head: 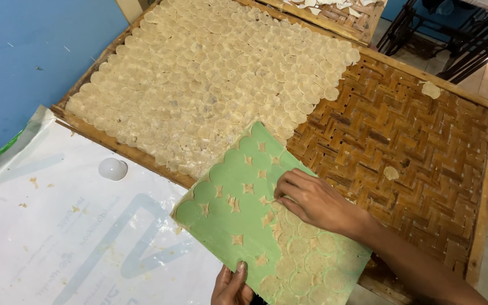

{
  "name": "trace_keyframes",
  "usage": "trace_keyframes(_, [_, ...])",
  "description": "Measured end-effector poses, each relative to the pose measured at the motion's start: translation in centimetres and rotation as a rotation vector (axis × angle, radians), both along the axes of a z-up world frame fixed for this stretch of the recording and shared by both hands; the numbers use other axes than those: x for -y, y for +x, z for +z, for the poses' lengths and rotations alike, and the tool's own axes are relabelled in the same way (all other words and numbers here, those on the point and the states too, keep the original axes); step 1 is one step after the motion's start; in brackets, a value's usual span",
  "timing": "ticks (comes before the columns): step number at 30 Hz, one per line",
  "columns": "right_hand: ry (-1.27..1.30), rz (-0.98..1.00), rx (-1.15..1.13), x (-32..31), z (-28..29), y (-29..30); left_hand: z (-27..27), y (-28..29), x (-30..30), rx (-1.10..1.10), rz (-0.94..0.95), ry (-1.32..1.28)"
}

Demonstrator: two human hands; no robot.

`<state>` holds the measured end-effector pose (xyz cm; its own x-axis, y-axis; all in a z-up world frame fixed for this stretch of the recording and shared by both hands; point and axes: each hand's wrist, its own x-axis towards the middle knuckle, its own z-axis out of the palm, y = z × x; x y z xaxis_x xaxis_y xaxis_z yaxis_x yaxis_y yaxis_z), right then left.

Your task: Picking up small round food items from a template sheet and placing them onto a large woven drying tray.

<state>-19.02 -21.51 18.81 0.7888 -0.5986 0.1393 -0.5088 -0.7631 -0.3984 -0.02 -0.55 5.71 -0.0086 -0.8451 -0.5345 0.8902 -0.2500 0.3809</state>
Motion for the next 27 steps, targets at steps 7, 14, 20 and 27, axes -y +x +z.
trace_keyframes(7, [0.176,-0.067,0.022,0.2,-1.1,-1.1,-0.6,0.0,-0.3,0.003,-0.002,-0.032])
trace_keyframes(14, [0.183,-0.266,0.247,2.8,-1.1,-2.8,-0.5,0.2,-0.3,0.044,-0.044,-0.026])
trace_keyframes(20, [0.263,-0.461,0.323,8.9,-2.3,-7.4,-0.7,0.4,-0.2,0.034,-0.074,-0.143])
trace_keyframes(27, [-0.012,-0.7,0.353,19.3,-8.0,-12.0,-2.3,0.8,-0.2,0.124,-0.138,-0.183])
